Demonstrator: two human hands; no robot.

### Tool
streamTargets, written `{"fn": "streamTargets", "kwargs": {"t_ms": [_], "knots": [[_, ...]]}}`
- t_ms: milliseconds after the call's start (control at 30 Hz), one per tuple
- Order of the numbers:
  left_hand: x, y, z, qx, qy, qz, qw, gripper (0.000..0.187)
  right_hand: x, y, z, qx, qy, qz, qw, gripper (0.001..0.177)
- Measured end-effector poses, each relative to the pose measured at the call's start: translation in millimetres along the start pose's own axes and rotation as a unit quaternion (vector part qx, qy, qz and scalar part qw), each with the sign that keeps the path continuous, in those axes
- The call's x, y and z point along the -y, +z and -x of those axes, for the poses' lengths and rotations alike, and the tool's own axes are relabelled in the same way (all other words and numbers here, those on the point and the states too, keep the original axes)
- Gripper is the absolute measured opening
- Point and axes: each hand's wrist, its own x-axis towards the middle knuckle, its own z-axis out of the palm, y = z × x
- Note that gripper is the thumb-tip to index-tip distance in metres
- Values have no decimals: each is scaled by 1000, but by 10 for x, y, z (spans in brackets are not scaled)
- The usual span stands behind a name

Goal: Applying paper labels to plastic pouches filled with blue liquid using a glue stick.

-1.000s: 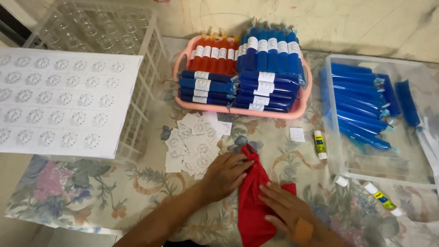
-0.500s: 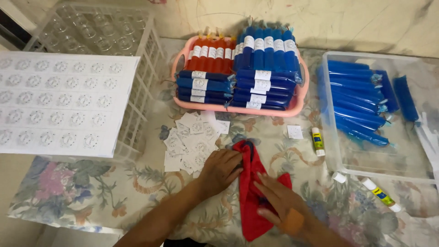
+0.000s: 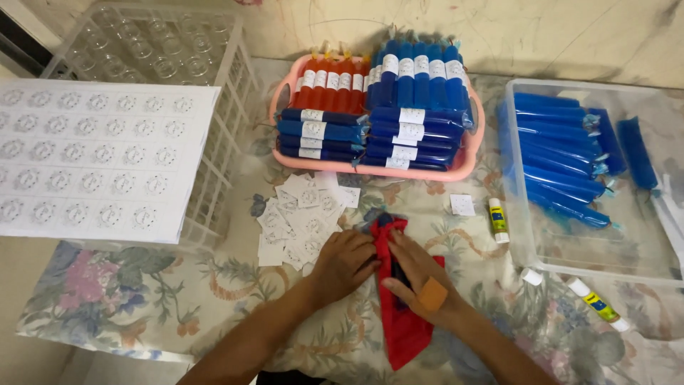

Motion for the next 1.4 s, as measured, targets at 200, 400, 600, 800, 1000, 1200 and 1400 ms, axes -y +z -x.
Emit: {"fn": "streamTargets", "kwargs": {"t_ms": [200, 400, 600, 800, 1000, 1200, 1400], "knots": [[20, 64, 22, -2, -17, -29, 999, 13, 48, -65, 493, -45, -172, 40, 983, 74], [-5, 23, -24, -18, -13, -22, 1000, 10, -308, 108, 938, -29, -217, 39, 975, 51], [13, -28, 1, 8, -73, 112, 991, 14, -556, 66, 799, -215, -37, -16, 976, 15], [-106, -105, -94, 4, 65, 132, 989, 23, -475, 193, 499, -268, -15, -200, 942, 21], [-90, 61, 0, 89, 7, -2, 996, 49, 125, -61, 148, -122, -62, -103, 985, 40], [-68, 28, 13, 108, 6, -43, 993, 46, -653, 532, 293, -20, -251, -112, 961, 35], [-32, 95, 46, 96, 16, -62, 993, 45, -352, 99, 736, 31, -252, -24, 967, 46]]}}
